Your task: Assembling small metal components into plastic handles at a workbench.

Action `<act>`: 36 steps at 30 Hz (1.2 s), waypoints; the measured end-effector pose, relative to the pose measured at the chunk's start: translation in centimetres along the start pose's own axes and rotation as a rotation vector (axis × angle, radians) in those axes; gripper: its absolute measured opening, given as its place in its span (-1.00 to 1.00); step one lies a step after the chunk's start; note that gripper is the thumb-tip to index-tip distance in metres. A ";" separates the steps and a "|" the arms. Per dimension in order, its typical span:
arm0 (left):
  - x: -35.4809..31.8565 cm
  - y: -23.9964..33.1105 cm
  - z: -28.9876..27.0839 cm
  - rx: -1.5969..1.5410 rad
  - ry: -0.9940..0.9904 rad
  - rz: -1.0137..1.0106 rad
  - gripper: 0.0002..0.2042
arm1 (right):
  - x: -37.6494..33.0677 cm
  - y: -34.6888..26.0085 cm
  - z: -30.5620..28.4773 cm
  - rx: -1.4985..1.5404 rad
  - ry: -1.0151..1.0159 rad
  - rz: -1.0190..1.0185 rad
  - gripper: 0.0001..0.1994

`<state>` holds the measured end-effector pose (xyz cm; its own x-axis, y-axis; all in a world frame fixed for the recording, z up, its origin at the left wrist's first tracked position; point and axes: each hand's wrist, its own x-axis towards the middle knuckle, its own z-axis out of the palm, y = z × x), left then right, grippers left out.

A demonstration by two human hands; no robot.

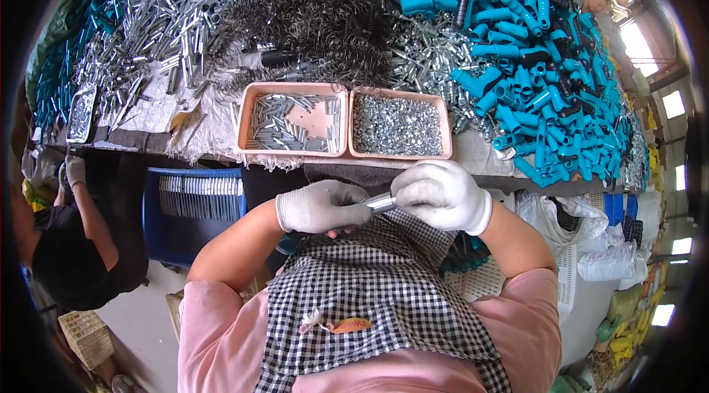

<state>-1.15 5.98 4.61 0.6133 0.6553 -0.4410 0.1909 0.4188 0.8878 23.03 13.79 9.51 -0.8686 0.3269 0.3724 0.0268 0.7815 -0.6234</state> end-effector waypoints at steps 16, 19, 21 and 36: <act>-0.8 -2.3 3.6 1.420 0.626 0.328 -0.62 | -2.5 0.7 3.3 -0.032 -0.382 0.557 -0.71; -0.5 -2.0 2.6 1.153 0.456 0.339 -0.62 | -3.2 0.8 3.5 -0.375 -0.226 0.205 -0.66; -0.6 -1.9 1.6 0.301 0.078 0.085 -0.62 | -3.6 0.4 3.2 -0.509 0.015 -0.175 -0.66; -0.5 -2.2 3.5 1.371 0.389 0.292 -0.60 | -4.9 0.8 4.6 0.820 -0.456 1.215 -0.40</act>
<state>0.77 2.52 3.37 0.5576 0.8294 -0.0353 0.8026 -0.5278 0.2780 25.04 10.38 4.06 -0.6015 0.2260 -0.7662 0.6710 -0.3775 -0.6382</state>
